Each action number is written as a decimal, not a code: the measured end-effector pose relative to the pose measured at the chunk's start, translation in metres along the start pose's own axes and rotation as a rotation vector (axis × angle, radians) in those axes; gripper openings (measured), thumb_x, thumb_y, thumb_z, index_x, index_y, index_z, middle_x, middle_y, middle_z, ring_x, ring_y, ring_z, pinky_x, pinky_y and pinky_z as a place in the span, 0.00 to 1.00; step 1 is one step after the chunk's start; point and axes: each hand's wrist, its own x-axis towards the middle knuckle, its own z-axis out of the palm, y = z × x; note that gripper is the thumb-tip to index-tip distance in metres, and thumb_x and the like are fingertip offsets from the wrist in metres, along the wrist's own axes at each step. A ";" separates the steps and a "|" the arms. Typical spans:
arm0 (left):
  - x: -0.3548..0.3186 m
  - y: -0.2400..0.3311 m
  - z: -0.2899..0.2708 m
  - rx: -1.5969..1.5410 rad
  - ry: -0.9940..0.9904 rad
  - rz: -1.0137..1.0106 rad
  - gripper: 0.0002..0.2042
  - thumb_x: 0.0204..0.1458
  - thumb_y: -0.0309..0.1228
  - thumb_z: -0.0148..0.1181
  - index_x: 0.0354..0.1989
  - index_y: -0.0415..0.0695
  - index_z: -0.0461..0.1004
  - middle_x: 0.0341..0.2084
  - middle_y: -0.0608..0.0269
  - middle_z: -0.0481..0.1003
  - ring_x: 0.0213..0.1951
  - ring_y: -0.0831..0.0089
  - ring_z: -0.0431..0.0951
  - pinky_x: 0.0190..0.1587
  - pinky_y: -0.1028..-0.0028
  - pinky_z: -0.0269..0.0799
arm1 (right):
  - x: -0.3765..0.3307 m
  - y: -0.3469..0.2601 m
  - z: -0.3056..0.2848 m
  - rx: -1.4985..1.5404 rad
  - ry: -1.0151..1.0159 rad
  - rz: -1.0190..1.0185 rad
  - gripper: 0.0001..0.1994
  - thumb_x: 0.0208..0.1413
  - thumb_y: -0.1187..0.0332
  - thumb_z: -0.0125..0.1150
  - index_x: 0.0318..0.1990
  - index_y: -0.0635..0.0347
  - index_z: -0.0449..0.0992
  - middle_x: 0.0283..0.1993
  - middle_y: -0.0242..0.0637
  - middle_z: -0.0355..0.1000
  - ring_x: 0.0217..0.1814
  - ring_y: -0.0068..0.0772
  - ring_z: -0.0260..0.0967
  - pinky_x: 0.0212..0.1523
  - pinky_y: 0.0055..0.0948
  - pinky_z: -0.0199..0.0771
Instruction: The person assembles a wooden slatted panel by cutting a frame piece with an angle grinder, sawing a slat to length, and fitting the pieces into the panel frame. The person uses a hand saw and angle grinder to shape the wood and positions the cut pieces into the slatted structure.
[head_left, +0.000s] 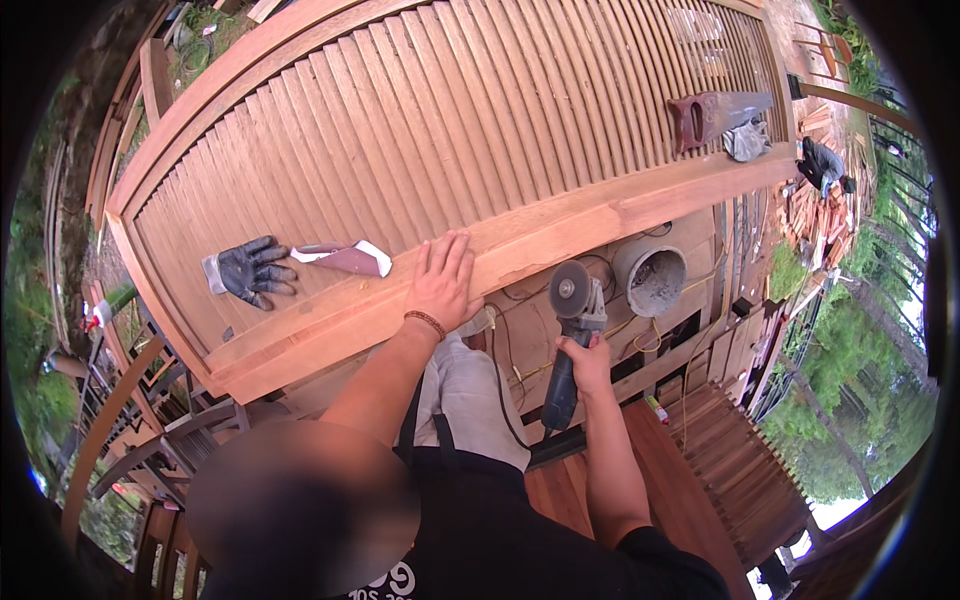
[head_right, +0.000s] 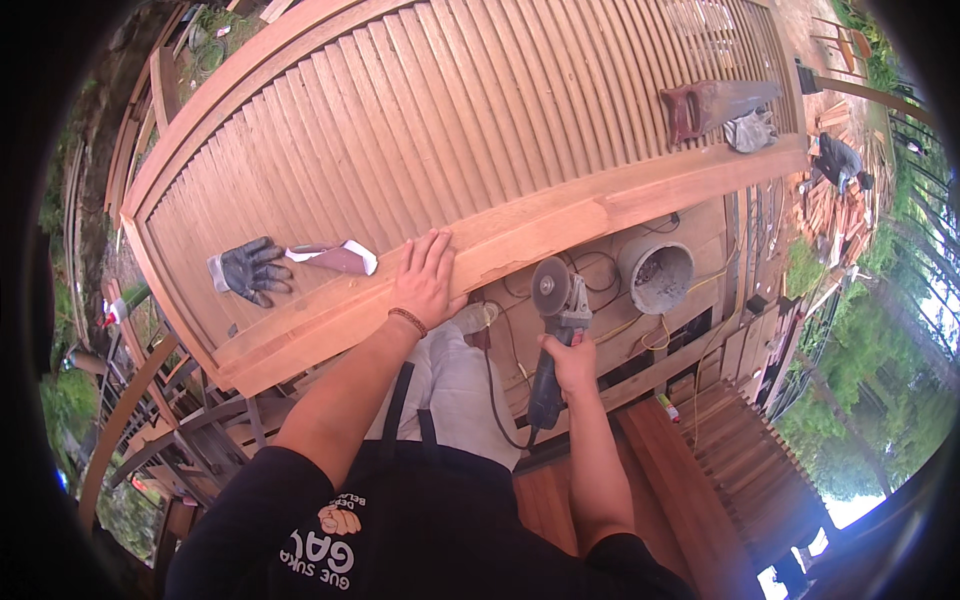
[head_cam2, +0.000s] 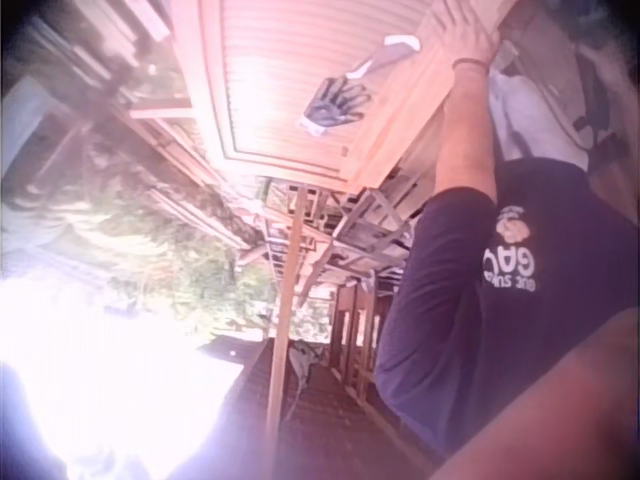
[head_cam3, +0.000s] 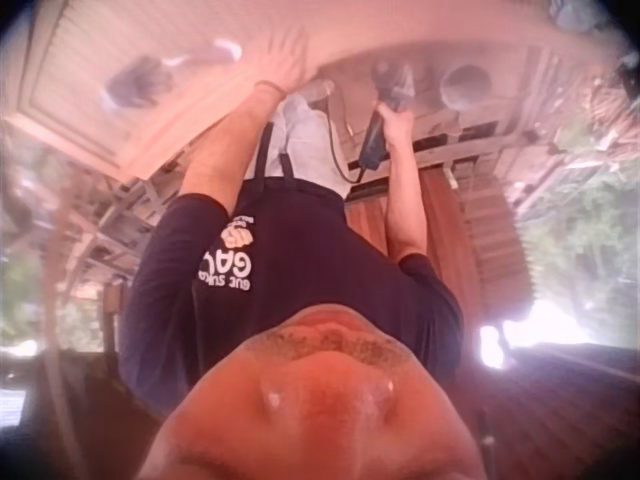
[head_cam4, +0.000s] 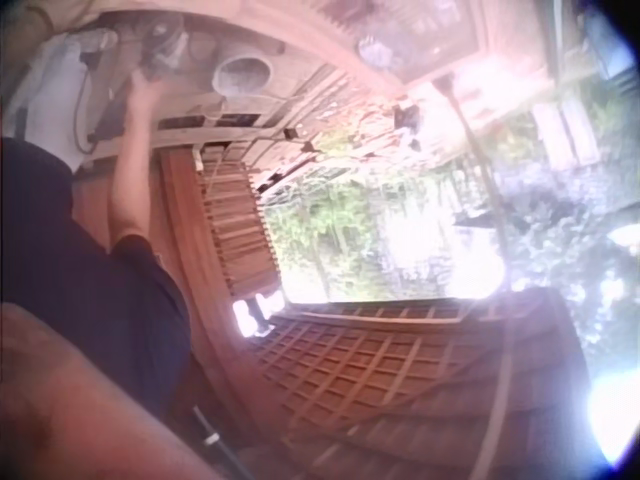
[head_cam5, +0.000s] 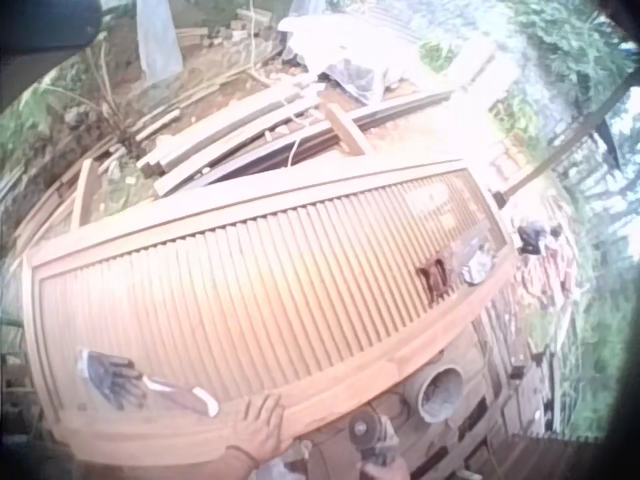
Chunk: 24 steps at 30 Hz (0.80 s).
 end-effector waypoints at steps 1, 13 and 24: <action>0.000 0.000 0.000 -0.002 -0.005 -0.001 0.39 0.43 0.53 0.64 0.61 0.42 0.64 0.69 0.57 0.53 0.71 0.60 0.47 0.71 0.52 0.41 | 0.001 0.000 0.001 0.001 -0.003 -0.006 0.14 0.45 0.72 0.69 0.39 0.63 0.72 0.30 0.32 0.72 0.27 0.24 0.70 0.29 0.27 0.70; -0.001 -0.001 0.005 -0.022 0.007 0.002 0.38 0.43 0.53 0.63 0.60 0.42 0.66 0.69 0.58 0.52 0.71 0.61 0.47 0.71 0.51 0.41 | -0.006 -0.021 0.012 0.000 0.001 0.066 0.11 0.47 0.73 0.67 0.37 0.62 0.71 0.26 0.32 0.71 0.23 0.27 0.71 0.25 0.29 0.73; -0.001 -0.001 0.003 -0.015 -0.014 0.004 0.37 0.44 0.53 0.62 0.60 0.43 0.65 0.69 0.58 0.52 0.71 0.61 0.47 0.71 0.51 0.42 | -0.006 -0.022 0.012 -0.010 0.006 0.077 0.10 0.46 0.73 0.68 0.36 0.65 0.74 0.27 0.33 0.73 0.24 0.26 0.71 0.25 0.28 0.71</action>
